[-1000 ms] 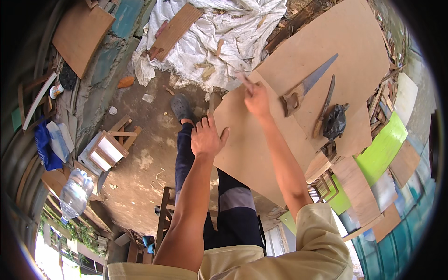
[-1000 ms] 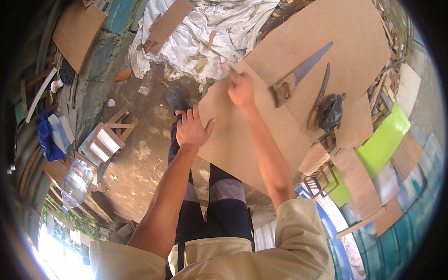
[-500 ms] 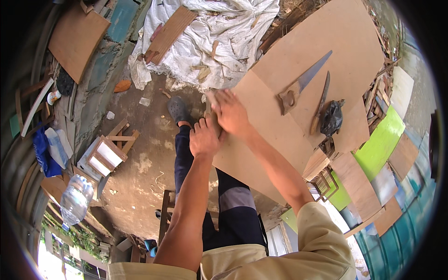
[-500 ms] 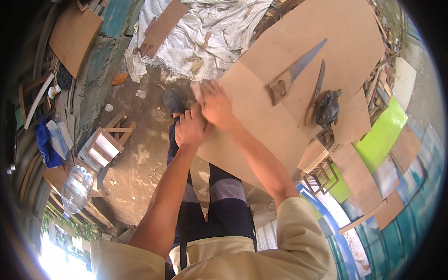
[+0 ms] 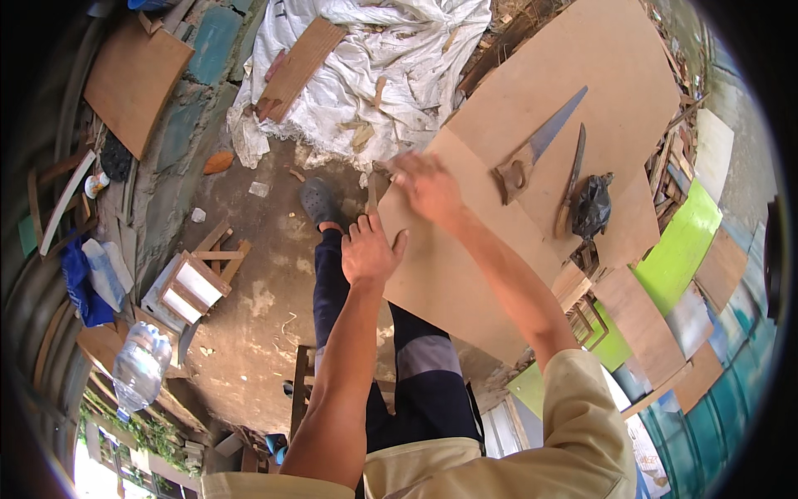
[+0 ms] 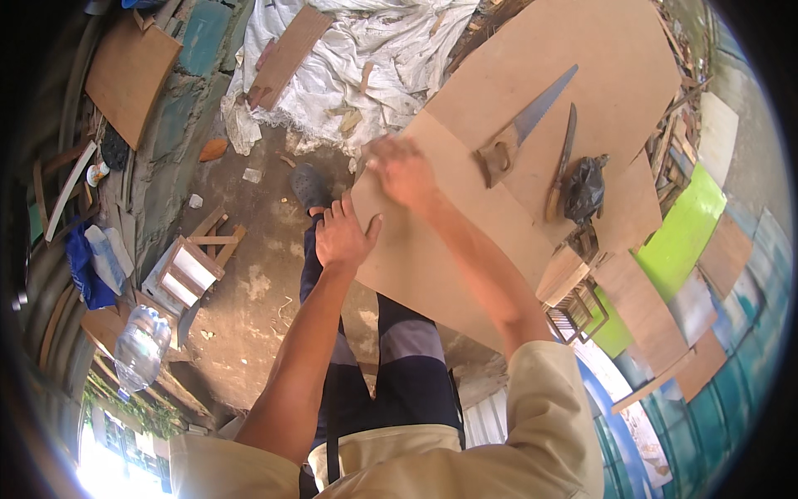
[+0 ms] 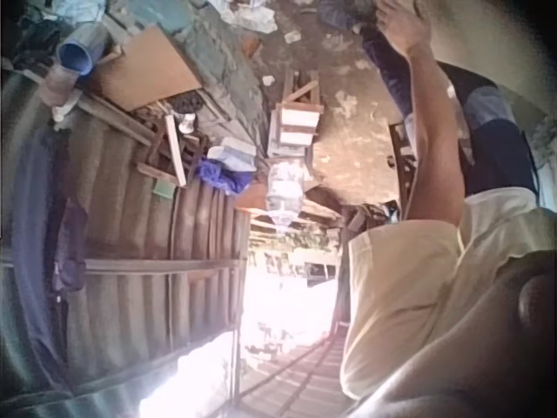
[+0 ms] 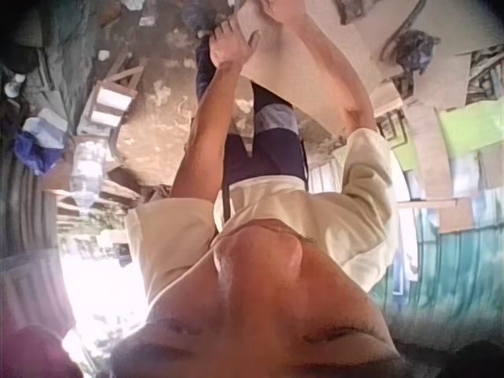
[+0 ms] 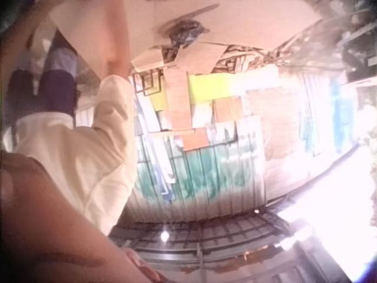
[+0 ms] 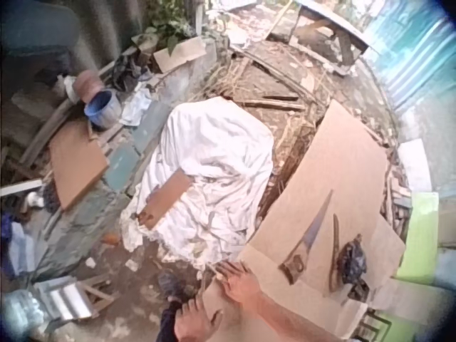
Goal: The person uses a hand saw to cut a large sheet of plywood on a workbench. After cutting, they sand the edges with sandpaper and then hammer nails into the cut piece. The work area is cluttered with wood scraps and tools.
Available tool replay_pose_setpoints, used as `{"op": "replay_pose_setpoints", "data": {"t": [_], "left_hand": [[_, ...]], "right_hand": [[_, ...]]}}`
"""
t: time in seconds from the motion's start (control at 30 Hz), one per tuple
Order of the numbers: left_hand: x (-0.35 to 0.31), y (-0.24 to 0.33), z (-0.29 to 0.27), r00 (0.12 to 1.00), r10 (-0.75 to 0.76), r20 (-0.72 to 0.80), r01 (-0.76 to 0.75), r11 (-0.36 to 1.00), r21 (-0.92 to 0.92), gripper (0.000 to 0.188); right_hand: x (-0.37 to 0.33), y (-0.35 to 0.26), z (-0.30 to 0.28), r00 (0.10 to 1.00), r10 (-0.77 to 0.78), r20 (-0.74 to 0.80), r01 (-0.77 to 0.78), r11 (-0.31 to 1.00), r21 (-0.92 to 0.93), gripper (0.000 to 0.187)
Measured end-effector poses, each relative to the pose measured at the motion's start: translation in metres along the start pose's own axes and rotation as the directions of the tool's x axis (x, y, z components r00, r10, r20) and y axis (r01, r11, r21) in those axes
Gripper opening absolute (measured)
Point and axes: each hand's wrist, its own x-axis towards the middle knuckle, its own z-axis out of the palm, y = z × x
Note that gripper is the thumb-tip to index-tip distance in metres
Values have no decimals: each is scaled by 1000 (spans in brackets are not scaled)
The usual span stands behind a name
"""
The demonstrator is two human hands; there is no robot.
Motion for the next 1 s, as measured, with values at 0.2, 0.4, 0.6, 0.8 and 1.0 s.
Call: {"op": "replay_pose_setpoints", "data": {"t": [0.2, 0.4, 0.6, 0.8, 1.0], "left_hand": [[-2, -7, 0, 1000, -16, 14, 15, 999, 35, 78], [-4, 6, 0, 999, 15, 34, -15, 1000, 15, 78], [-6, -6, 6, 1000, -7, 8, 6, 999, 54, 77], [2, 1, 1, 1000, 5, 4, -5, 998, -63, 75], [-22, -34, 8, 977, -79, -198, 35, 975, -218, 61]], "right_hand": [[-8, -26, 1, 996, -65, -59, 72, 989, 126, 42], [9, 21, 5, 980, 183, -82, -190, 978, -91, 41], [-25, -33, -2, 998, 13, -57, -10, 999, 41, 38], [2, -5, 9, 982, 157, -101, -149, 985, 83, 39], [-58, -57, -10, 995, 96, 28, -99, 975, 200, 47]]}}
